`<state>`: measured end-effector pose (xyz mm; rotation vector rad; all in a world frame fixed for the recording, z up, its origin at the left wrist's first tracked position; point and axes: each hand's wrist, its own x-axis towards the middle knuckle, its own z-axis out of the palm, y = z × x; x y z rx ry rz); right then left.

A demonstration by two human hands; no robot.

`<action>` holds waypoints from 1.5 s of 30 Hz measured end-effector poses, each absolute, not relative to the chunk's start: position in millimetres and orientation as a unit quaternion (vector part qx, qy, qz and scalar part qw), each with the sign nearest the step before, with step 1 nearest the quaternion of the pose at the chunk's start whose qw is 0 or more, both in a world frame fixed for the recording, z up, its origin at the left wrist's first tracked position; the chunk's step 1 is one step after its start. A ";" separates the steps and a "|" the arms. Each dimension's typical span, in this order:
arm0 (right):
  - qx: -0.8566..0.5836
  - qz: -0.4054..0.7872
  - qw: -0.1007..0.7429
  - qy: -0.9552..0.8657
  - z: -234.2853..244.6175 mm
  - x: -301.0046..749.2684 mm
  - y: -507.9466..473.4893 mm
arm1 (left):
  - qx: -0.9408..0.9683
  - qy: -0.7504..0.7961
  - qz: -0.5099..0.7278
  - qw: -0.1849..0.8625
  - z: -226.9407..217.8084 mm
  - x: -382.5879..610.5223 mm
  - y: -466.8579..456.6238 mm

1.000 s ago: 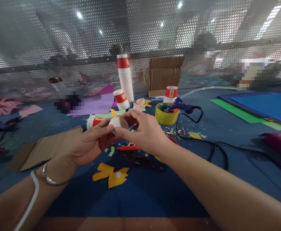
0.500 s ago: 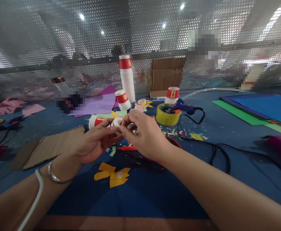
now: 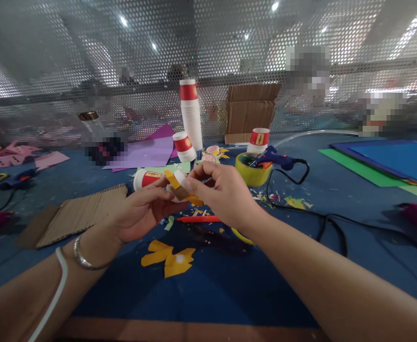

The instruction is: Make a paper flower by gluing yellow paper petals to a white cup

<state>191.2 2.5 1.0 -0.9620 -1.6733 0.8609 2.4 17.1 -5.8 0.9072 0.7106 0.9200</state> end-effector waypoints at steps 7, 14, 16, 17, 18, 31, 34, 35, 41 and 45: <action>-0.436 0.265 0.553 -0.659 -4.1 194.9 9.3 | 0.409 0.353 0.423 0.727 -4.0 -0.4 18.5; -0.483 0.232 0.505 -0.676 -9.9 199.2 16.9 | 0.395 0.378 0.455 0.703 -4.3 2.5 17.7; -0.494 0.194 0.462 -0.710 -11.1 199.0 17.1 | 0.400 0.378 0.467 0.692 -4.6 2.5 17.7; -0.501 0.173 0.429 -0.731 -12.0 198.7 17.3 | 0.406 0.376 0.474 0.685 -4.5 2.5 17.6; -0.508 0.154 0.392 -0.752 -13.1 198.5 17.6 | 0.415 0.374 0.479 0.677 -4.2 2.5 17.4; -0.481 0.301 0.365 -0.738 -9.8 194.2 14.1 | 0.477 0.351 0.480 0.647 -2.5 1.4 16.2; -0.472 0.326 0.369 -0.731 -10.8 192.2 13.6 | 0.480 0.351 0.478 0.647 -2.1 1.1 15.9; -0.470 0.333 0.373 -0.727 -10.7 191.7 13.2 | 0.477 0.355 0.476 0.648 -1.9 1.0 15.7; -0.474 0.349 0.382 -0.713 -8.9 190.7 11.2 | 0.462 0.387 0.457 0.655 -1.8 0.6 14.0; -0.469 0.362 0.392 -0.704 -9.8 190.9 11.7 | 0.469 0.399 0.446 0.649 -1.2 -0.7 13.8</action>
